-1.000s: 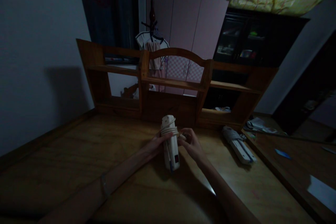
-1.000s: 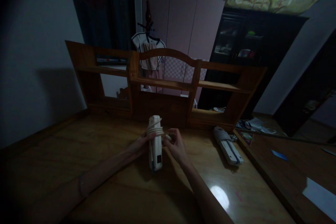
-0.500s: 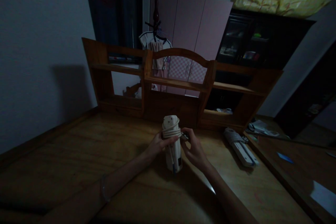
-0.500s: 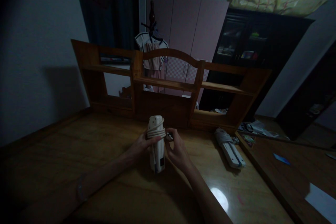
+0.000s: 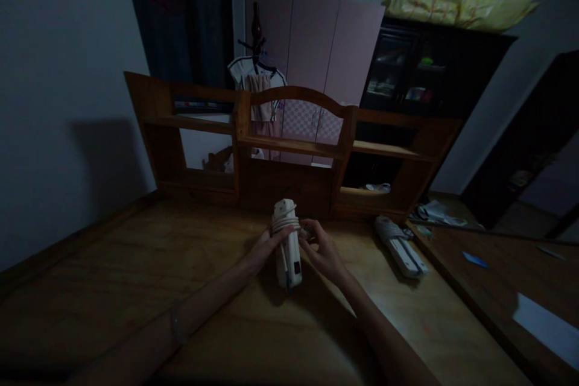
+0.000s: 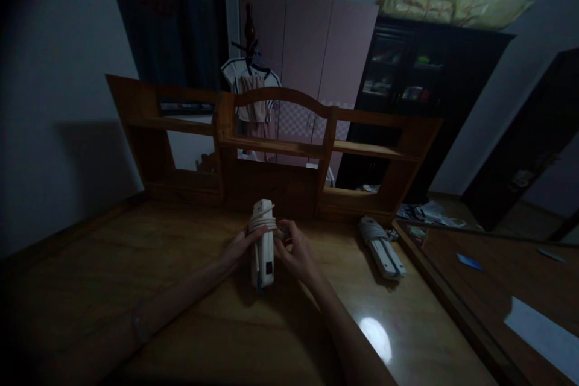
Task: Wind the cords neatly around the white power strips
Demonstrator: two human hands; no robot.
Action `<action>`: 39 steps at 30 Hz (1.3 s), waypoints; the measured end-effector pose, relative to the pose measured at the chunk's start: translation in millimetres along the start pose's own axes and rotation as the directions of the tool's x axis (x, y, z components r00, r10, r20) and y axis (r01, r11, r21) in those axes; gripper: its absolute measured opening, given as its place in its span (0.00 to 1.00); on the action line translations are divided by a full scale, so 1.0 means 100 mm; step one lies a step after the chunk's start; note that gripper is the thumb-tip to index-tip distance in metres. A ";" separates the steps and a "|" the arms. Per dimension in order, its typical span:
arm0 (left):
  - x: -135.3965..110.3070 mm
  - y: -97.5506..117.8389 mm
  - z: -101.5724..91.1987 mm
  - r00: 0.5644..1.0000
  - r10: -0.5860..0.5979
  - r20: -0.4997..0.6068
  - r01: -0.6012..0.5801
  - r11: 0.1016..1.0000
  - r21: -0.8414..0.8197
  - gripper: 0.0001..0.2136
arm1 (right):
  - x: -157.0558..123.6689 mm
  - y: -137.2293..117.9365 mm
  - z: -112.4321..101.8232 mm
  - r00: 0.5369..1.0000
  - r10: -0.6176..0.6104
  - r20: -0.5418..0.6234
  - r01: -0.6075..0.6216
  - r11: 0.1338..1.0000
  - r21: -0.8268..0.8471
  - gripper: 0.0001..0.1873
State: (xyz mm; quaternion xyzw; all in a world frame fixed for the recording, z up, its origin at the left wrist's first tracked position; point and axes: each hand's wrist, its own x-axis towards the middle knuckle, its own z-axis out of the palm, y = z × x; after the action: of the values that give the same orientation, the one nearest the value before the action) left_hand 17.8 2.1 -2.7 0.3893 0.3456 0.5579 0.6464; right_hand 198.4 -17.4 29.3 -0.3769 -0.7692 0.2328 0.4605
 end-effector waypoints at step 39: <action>1.50 -0.74 1.14 0.944 -0.215 0.250 -0.036 0.686 0.726 0.14 | -0.34 0.90 -1.37 0.993 -0.026 -0.112 -0.061 0.702 -0.709 0.37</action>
State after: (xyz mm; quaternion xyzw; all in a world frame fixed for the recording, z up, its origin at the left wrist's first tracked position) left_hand 172.8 131.3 -18.4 0.6780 0.4477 0.2744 0.5143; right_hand 362.6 11.6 11.9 -0.5451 -0.7685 -0.0993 0.3200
